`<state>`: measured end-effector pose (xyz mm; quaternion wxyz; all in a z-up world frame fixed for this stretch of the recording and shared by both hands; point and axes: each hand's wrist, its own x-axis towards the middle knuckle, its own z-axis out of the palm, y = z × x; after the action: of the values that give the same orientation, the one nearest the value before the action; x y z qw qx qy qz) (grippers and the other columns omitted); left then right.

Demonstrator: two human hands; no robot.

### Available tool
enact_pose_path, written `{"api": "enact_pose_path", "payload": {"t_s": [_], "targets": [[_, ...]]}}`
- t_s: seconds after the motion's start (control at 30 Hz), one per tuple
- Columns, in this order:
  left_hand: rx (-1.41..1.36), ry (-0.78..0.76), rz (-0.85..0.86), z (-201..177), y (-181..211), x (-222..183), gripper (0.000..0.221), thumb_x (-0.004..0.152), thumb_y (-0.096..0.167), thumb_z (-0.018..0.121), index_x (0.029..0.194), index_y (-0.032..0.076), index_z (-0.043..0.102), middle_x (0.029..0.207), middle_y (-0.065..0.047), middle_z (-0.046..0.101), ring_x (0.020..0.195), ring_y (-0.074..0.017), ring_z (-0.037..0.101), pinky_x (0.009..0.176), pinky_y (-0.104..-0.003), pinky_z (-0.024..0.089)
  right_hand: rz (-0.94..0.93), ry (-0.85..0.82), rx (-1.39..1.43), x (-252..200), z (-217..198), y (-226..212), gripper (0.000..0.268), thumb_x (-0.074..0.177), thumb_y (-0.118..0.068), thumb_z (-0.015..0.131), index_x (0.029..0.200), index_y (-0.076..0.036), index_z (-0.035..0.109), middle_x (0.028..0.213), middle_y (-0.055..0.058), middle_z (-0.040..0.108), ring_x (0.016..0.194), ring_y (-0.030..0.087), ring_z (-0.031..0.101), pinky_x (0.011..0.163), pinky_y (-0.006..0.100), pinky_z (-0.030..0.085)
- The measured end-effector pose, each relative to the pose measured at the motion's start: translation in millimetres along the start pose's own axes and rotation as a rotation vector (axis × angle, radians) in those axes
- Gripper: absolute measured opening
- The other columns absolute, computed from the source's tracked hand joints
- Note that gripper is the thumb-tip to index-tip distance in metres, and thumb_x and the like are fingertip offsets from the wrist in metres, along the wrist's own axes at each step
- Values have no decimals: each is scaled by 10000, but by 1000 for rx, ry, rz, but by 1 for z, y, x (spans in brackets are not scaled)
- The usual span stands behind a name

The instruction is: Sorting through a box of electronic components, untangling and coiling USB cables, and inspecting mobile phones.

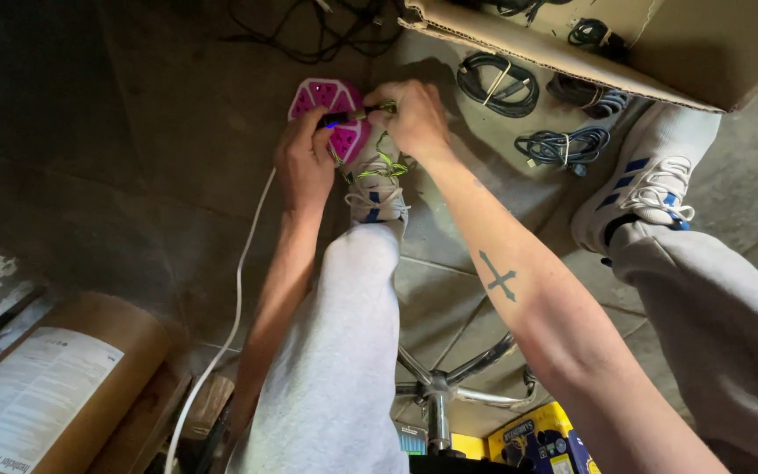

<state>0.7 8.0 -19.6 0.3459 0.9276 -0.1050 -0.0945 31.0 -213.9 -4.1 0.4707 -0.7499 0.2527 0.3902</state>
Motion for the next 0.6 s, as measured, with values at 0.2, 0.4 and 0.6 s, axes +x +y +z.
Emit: {"api": "enact_pose_path", "payload": {"t_s": [0.2, 0.4, 0.6], "targets": [[16, 1, 19, 1, 2, 1, 286, 1053, -52, 715, 1324, 39, 734, 1169, -168, 810, 1088, -401, 753, 933, -484, 589, -5, 13, 10, 3, -3, 8, 245, 969, -193, 877, 1165, -340, 869, 1527, -68, 751, 1594, 371, 489, 1367, 638, 200], [-22, -4, -15, 5, -3, -4, 271, 1094, 17, 653, 1351, 72, 721, 1196, -166, 805, 1093, -419, 749, 938, -492, 569, -253, 112, 89, 17, 18, 25, 273, 901, -1, 885, 1077, -210, 871, 1230, -16, 888, 1152, 216, 851, 1114, 416, 614], [-41, -5, -56, 6, -7, -4, 305, 1054, 11, 674, 1338, 105, 732, 1156, -152, 825, 1051, -405, 771, 893, -491, 580, -76, 46, 68, 1, 8, 5, 255, 970, -54, 837, 1110, -266, 852, 1508, 44, 767, 1517, 409, 552, 1270, 684, 391]]}}
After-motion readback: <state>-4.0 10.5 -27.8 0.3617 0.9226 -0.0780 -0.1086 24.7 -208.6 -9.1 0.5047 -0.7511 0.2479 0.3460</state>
